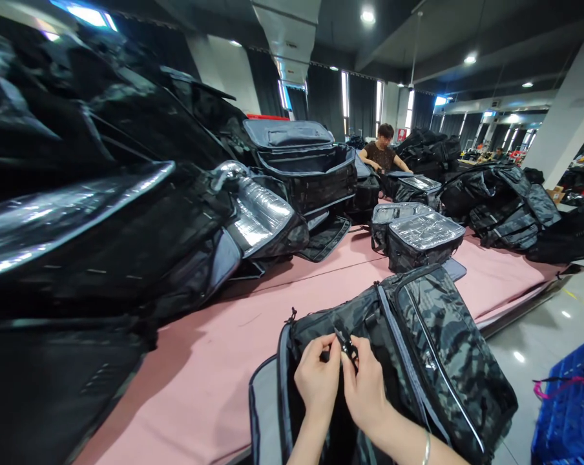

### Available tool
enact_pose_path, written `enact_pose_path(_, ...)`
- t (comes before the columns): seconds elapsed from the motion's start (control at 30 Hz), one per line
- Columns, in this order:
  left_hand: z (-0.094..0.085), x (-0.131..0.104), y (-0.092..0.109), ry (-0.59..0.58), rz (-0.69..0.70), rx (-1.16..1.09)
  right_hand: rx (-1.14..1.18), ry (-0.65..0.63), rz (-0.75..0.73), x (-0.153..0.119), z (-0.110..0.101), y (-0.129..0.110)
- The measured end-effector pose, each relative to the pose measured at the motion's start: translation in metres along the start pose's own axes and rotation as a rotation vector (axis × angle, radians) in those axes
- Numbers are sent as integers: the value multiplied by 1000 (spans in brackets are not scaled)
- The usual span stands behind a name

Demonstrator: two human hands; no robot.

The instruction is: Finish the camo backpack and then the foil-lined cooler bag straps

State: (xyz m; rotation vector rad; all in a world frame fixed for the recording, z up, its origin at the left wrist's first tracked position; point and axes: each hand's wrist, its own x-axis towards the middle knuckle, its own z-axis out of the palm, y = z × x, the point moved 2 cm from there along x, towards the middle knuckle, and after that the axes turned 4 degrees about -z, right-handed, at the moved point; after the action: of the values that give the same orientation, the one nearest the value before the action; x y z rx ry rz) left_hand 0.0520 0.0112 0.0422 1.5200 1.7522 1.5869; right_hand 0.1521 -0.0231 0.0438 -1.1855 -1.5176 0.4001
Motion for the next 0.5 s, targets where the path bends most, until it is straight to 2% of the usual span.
enact_pose_path(0.33,1,1,-1,-28,-24,-27,129,121,66,-5,13,3)
enact_pose_path(0.5,0,3,-1,-38,-41,-51,168,160,42,-5,17,9)
